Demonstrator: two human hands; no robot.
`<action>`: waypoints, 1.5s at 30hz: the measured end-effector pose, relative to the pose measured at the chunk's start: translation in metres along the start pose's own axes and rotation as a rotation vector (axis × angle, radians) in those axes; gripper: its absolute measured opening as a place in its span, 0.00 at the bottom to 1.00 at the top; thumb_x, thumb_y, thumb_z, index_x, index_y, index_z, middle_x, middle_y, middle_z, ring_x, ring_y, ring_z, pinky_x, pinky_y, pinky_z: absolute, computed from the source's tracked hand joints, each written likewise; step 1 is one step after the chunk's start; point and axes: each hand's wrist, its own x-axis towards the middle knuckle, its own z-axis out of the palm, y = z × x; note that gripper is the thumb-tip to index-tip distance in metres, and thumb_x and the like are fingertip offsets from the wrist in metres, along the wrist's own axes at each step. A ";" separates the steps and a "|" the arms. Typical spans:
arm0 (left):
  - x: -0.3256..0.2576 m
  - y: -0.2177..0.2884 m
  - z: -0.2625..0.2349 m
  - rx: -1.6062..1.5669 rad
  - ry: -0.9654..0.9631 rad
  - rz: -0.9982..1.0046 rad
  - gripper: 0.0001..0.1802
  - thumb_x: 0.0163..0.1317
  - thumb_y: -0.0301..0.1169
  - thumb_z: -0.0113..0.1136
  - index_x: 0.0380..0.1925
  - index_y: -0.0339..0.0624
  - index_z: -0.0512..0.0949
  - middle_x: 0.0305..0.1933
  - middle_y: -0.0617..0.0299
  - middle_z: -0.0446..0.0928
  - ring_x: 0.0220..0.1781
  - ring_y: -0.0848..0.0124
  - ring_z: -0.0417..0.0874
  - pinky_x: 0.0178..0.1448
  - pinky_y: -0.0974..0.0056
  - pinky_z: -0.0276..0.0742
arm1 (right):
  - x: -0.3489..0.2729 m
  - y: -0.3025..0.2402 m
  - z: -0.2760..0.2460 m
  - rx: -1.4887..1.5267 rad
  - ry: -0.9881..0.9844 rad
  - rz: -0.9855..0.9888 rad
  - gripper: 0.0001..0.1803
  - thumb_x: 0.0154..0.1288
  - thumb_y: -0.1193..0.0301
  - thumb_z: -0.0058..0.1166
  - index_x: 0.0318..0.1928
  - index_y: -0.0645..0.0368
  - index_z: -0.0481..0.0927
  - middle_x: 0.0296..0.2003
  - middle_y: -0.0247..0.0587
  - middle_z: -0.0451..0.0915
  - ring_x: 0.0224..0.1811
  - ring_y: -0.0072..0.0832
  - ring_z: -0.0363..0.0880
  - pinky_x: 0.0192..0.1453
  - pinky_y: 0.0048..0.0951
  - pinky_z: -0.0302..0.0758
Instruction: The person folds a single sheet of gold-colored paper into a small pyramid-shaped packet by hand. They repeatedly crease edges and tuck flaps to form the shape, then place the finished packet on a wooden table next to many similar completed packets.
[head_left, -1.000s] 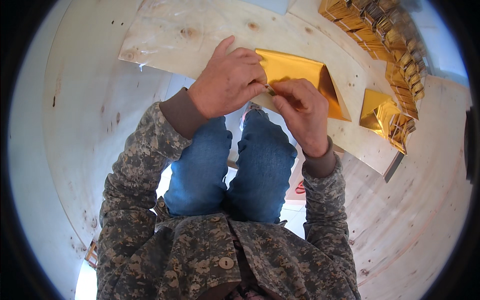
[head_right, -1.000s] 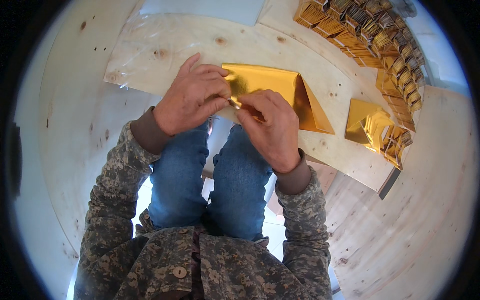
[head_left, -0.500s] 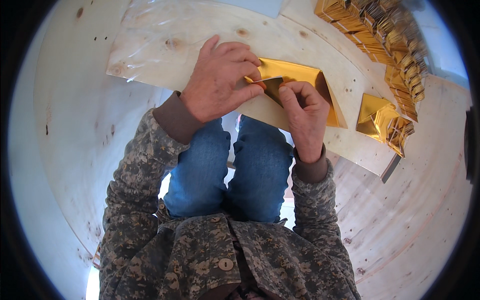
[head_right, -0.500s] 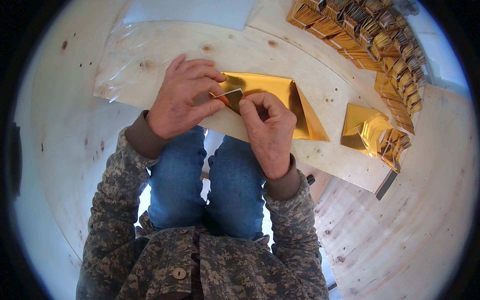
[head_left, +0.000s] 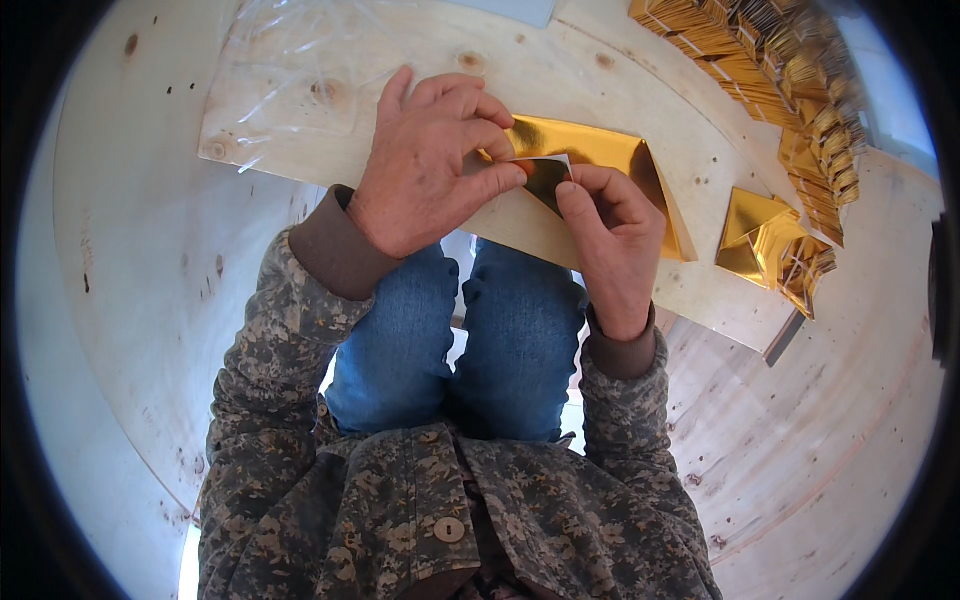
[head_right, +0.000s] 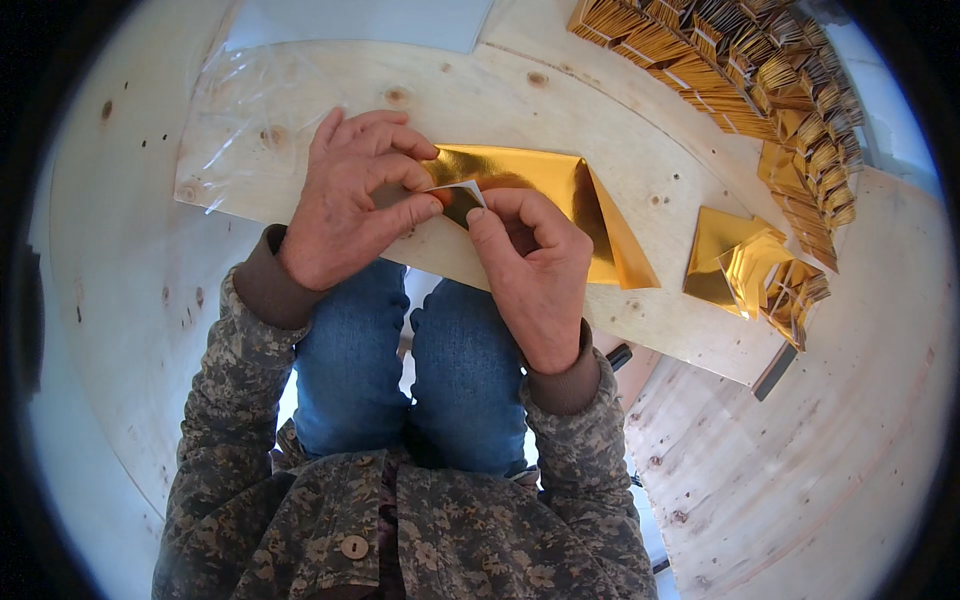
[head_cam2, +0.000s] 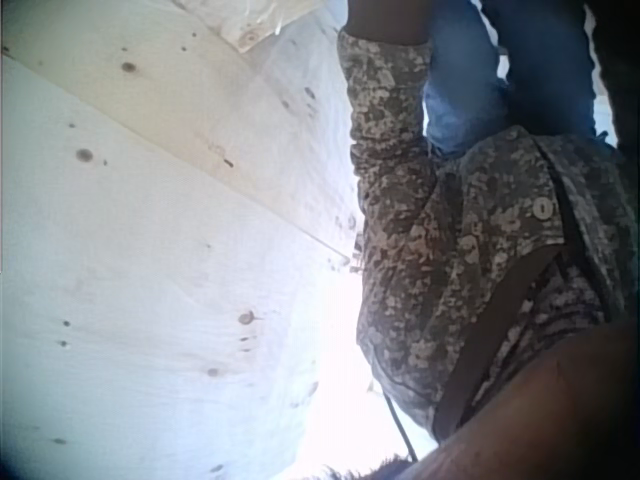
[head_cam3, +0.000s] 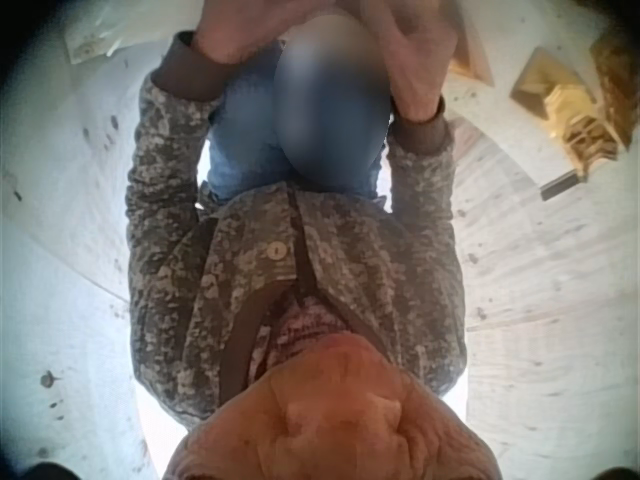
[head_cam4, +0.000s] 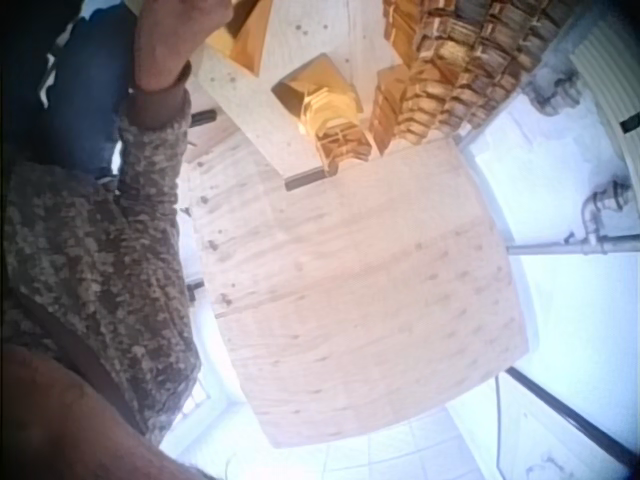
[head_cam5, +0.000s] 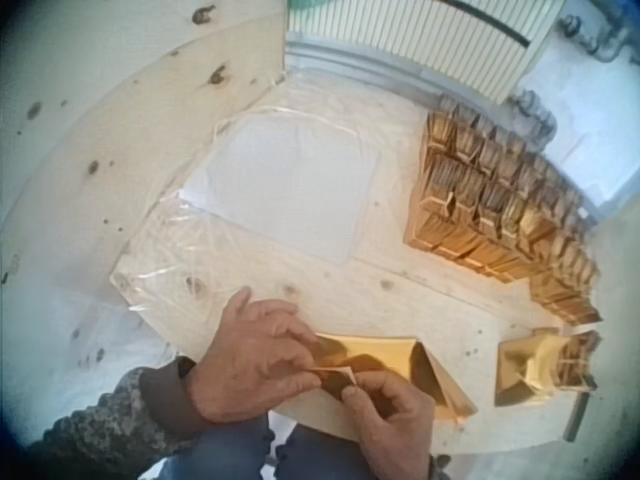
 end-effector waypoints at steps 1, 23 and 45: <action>0.000 0.000 0.000 0.007 0.000 0.001 0.07 0.58 0.35 0.74 0.33 0.49 0.86 0.53 0.67 0.82 0.72 0.58 0.72 0.81 0.37 0.40 | 0.000 0.000 -0.001 -0.009 -0.003 0.017 0.05 0.68 0.78 0.64 0.42 0.68 0.85 0.31 0.27 0.82 0.33 0.10 0.75 0.38 0.15 0.73; 0.011 0.023 -0.014 0.136 0.091 0.056 0.18 0.52 0.33 0.75 0.44 0.46 0.83 0.49 0.59 0.80 0.57 0.55 0.78 0.68 0.47 0.66 | 0.015 0.006 -0.002 -0.258 0.241 0.072 0.08 0.65 0.74 0.65 0.37 0.68 0.86 0.26 0.40 0.86 0.27 0.20 0.83 0.35 0.23 0.79; -0.023 0.067 0.006 0.235 -0.301 -0.051 0.50 0.45 0.41 0.77 0.72 0.44 0.68 0.78 0.57 0.64 0.80 0.56 0.61 0.80 0.37 0.48 | 0.014 0.010 0.003 -0.554 0.310 -0.092 0.09 0.63 0.77 0.66 0.43 0.57 0.82 0.28 0.38 0.82 0.27 0.29 0.81 0.32 0.31 0.77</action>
